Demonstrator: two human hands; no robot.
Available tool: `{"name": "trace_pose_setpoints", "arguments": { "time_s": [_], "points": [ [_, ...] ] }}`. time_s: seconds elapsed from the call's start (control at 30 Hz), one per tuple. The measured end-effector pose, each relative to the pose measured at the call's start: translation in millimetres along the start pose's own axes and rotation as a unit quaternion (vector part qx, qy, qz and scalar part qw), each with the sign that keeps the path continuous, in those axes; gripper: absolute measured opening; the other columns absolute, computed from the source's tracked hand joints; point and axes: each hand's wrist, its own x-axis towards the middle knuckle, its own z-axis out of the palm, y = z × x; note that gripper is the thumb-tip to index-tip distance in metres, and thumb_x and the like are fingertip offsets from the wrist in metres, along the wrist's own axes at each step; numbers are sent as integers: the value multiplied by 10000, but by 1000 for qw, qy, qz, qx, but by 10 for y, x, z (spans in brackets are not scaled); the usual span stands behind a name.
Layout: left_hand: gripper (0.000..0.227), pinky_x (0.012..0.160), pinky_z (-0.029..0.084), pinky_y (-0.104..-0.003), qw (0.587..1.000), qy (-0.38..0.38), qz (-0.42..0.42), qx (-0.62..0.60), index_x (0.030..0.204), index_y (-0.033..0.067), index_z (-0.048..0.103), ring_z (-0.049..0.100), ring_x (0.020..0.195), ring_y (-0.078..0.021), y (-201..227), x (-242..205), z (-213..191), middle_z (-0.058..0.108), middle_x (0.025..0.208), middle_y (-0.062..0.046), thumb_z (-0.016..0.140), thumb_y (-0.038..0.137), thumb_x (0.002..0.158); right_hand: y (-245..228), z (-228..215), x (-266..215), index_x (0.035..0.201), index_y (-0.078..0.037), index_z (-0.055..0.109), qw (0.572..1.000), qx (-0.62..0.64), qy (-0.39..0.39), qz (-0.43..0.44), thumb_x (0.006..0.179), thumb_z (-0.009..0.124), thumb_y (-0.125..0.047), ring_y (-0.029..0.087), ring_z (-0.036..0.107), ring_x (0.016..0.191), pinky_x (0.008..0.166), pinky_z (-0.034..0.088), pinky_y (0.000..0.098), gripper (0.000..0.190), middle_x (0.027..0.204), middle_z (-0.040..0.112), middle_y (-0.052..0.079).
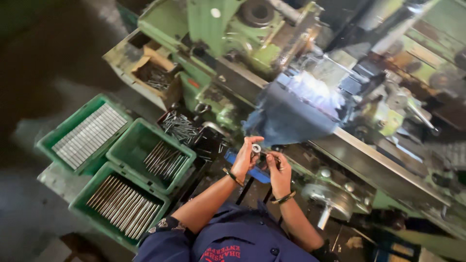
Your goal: The person operates a metal lathe, repeatedly loading small metal rods into the chuck, engaging the cutting tool to machine the rod, and then removing the finished piece to place it into a green bin. The process is repeated continuously throughout the clip.
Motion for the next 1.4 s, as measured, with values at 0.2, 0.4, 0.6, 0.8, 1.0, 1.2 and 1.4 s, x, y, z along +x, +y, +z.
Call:
{"name": "trace_pose_setpoints", "arguments": {
  "time_s": [0.2,0.4,0.6,0.8,1.0,1.2,1.4],
  "points": [
    [640,431,184,-240,1000,8,10,13,926,59,662,291,468,-32,-423,197,376,386,584,71,332,580,1098,-54,-391,-131,1112,-10,694,999,-7,33,-32,1020,648,-194,65,606,719,660,498,226,211,856,680,0],
    [571,537,351,-266,972,0,181,147,849,79,684,489,591,-99,-466,133,767,571,710,13,363,435,1160,-38,-733,-287,1100,-51,672,994,72,77,30,1039,594,-277,53,524,621,541,391,210,247,741,580,-37],
    [247,632,502,-394,678,-194,554,442,910,101,689,657,690,-279,12,206,912,688,796,-77,568,288,1017,-207,-1228,-514,990,-92,599,788,528,-147,281,1083,511,-441,65,327,438,414,274,233,372,580,406,-43],
    [283,556,413,-303,930,-117,191,291,953,112,662,509,579,-137,-329,180,1414,537,694,2,549,331,1093,-562,-1509,-535,1025,-120,580,962,252,41,98,1091,475,-365,81,467,550,497,376,241,275,692,537,-15],
    [356,402,239,-232,977,-75,-190,54,836,152,523,333,452,-26,-566,21,1610,407,603,96,659,447,979,-920,-1903,-295,1003,-54,631,879,-384,-11,-281,922,683,-148,291,635,752,644,505,400,134,855,620,100],
    [307,394,219,-227,969,-129,-209,35,866,165,532,312,446,-15,-646,-65,1650,379,596,102,685,406,979,-1043,-2161,-110,923,-83,627,797,-492,-117,-330,836,737,-220,334,642,741,628,505,446,196,833,623,100],
    [275,403,259,-235,981,-34,-188,-13,888,148,535,348,448,-32,-739,-264,1821,419,614,81,779,272,913,-842,-2298,-112,1009,-76,649,867,-427,-130,-221,925,702,-175,325,670,774,648,513,415,140,839,666,109]
  ]
}}
